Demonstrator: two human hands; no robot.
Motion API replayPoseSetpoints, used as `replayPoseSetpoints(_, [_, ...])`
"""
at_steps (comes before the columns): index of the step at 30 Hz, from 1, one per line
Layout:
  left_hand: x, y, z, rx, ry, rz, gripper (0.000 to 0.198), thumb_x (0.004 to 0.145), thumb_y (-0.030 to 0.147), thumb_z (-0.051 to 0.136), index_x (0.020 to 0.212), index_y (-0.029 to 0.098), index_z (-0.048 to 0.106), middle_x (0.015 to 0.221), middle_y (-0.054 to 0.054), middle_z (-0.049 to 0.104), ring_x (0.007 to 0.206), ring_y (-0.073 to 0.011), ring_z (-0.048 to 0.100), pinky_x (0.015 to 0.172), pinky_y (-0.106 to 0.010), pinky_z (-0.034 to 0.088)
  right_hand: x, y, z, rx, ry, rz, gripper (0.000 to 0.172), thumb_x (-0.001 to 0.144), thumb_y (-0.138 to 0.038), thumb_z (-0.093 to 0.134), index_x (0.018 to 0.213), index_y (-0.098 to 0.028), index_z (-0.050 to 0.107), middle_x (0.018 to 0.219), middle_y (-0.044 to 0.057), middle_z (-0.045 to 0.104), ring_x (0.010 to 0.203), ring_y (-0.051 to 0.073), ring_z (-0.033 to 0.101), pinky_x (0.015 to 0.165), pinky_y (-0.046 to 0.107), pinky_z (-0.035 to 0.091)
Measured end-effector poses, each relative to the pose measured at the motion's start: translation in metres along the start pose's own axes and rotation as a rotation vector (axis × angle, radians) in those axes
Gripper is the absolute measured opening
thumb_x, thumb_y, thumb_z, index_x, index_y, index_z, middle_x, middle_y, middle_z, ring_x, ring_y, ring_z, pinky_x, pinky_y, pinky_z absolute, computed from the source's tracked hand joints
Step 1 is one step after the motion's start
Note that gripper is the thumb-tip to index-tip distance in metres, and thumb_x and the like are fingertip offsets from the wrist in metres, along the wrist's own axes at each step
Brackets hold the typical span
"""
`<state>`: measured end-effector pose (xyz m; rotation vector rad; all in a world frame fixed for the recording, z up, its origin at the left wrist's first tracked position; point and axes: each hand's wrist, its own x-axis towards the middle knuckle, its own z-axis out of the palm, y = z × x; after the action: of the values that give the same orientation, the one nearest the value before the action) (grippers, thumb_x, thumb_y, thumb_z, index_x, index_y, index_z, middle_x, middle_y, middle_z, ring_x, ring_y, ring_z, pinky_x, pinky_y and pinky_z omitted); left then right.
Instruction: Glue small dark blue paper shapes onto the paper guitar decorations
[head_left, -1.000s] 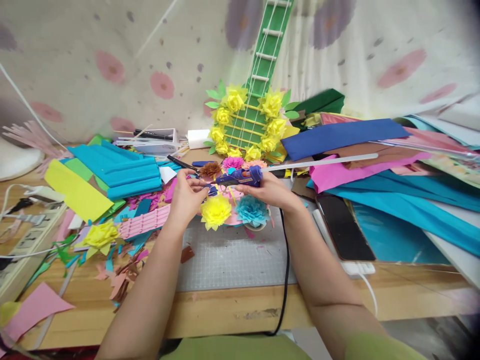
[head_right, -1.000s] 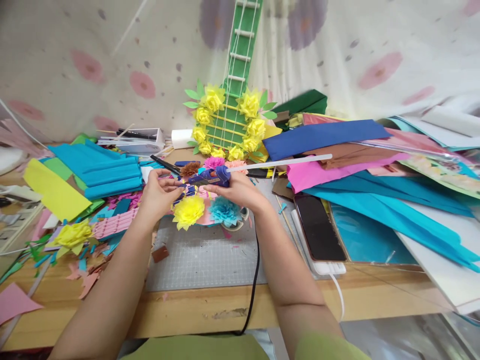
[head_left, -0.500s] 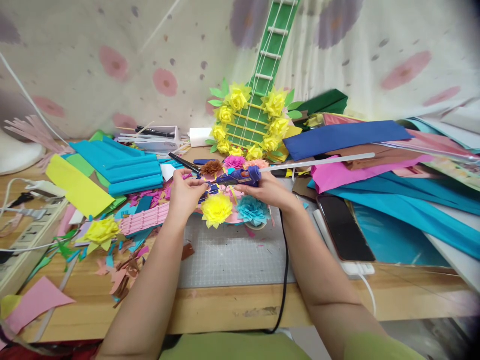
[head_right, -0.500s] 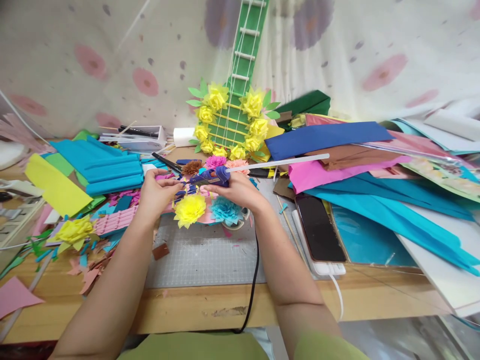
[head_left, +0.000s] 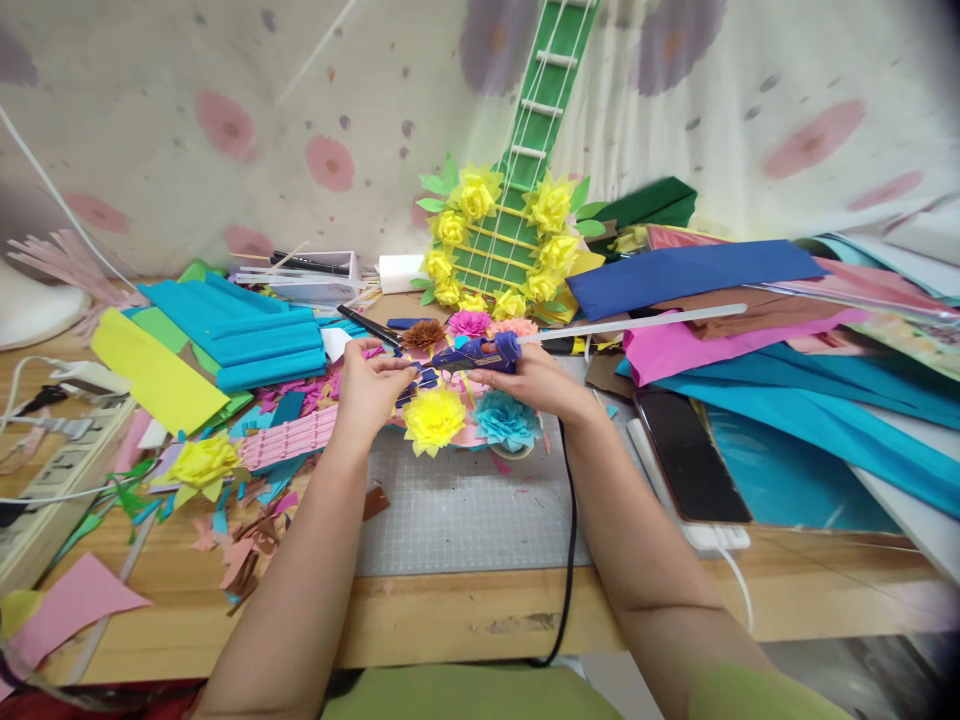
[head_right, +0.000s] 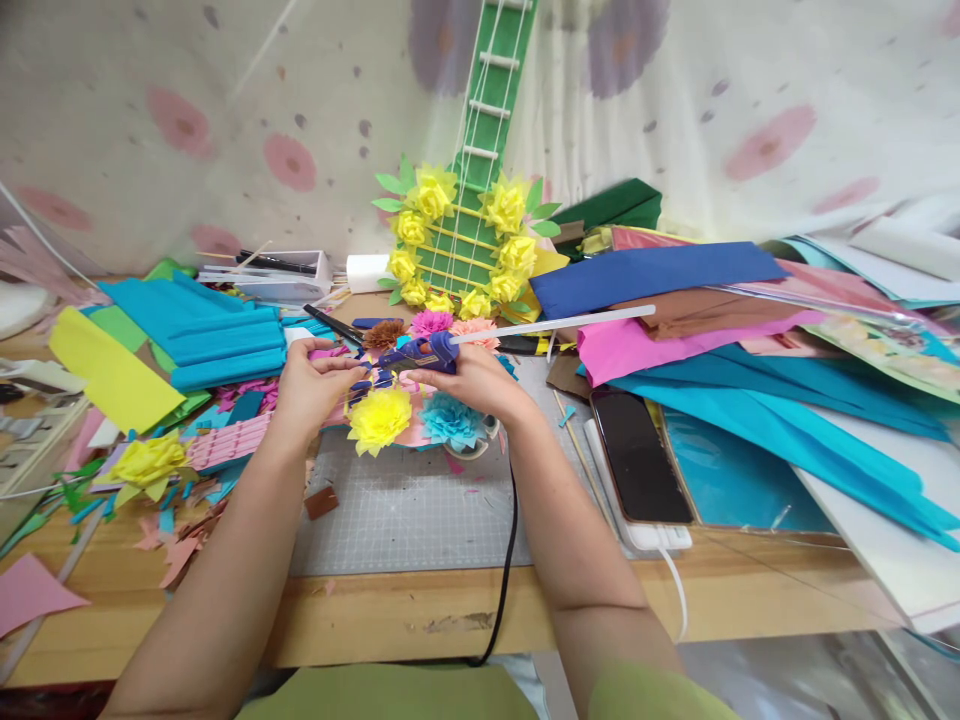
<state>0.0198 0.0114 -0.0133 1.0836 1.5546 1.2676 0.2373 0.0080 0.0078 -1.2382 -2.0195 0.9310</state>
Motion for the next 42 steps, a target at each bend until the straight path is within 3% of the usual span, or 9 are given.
replayPoseSetpoints(15, [-0.004, 0.005, 0.001, 0.032, -0.032, 0.002, 0.051, 0.058, 0.009, 0.073, 0.093, 0.023, 0.039, 0.064, 0.007, 0.065, 0.064, -0.0152, 0.069, 0.069, -0.029, 0.053, 0.002, 0.002, 0.002, 0.034, 0.006, -0.004, 0.034, 0.083, -0.050, 0.064, 0.106, -0.026, 0.072, 0.111, 0.004, 0.072, 0.105, 0.026, 0.064, 0.093, 0.039, 0.049])
replayPoseSetpoints(21, [-0.006, 0.008, -0.001, 0.031, -0.027, 0.019, 0.050, 0.056, 0.009, 0.073, 0.092, 0.022, 0.040, 0.062, 0.007, 0.065, 0.062, -0.0152, 0.068, 0.067, -0.029, 0.052, 0.001, 0.002, 0.001, 0.053, 0.068, 0.031, 0.033, 0.080, -0.050, 0.066, 0.101, -0.025, 0.072, 0.098, 0.004, 0.072, 0.095, 0.024, 0.065, 0.085, 0.038, 0.050])
replayPoseSetpoints(27, [-0.005, 0.014, -0.026, -0.030, 0.035, 0.042, 0.050, 0.054, 0.015, 0.074, 0.092, 0.022, 0.042, 0.067, 0.005, 0.066, 0.067, -0.0160, 0.069, 0.069, -0.029, 0.052, -0.001, 0.012, -0.009, 0.154, 0.233, 0.143, 0.037, 0.074, -0.055, 0.068, 0.082, -0.019, 0.066, 0.069, 0.002, 0.063, 0.065, 0.015, 0.056, 0.060, 0.028, 0.045])
replayPoseSetpoints(34, [0.001, 0.008, -0.053, 0.006, 0.123, -0.017, 0.053, 0.051, 0.016, 0.076, 0.093, 0.022, 0.043, 0.070, 0.004, 0.066, 0.066, -0.0159, 0.067, 0.061, -0.028, 0.052, -0.005, 0.017, -0.023, 0.136, 0.353, 0.174, 0.042, 0.074, -0.059, 0.065, 0.063, -0.020, 0.056, 0.052, -0.002, 0.049, 0.054, 0.012, 0.046, 0.052, 0.026, 0.036])
replayPoseSetpoints(38, [0.003, 0.002, -0.050, -0.020, 0.072, -0.002, 0.054, 0.049, 0.016, 0.076, 0.091, 0.022, 0.042, 0.067, 0.005, 0.065, 0.065, -0.0153, 0.066, 0.060, -0.027, 0.051, -0.007, 0.020, -0.027, 0.166, 0.370, 0.184, 0.042, 0.075, -0.058, 0.065, 0.061, -0.020, 0.054, 0.048, -0.003, 0.046, 0.047, 0.010, 0.040, 0.049, 0.026, 0.032])
replayPoseSetpoints(42, [0.012, 0.008, -0.045, 0.072, -0.085, 0.101, 0.050, 0.052, 0.019, 0.074, 0.091, 0.023, 0.042, 0.066, 0.006, 0.065, 0.061, -0.0138, 0.064, 0.060, -0.025, 0.049, -0.009, 0.019, -0.030, 0.170, 0.405, 0.214, 0.041, 0.075, -0.058, 0.065, 0.062, -0.020, 0.053, 0.048, -0.003, 0.046, 0.046, 0.010, 0.040, 0.047, 0.026, 0.031])
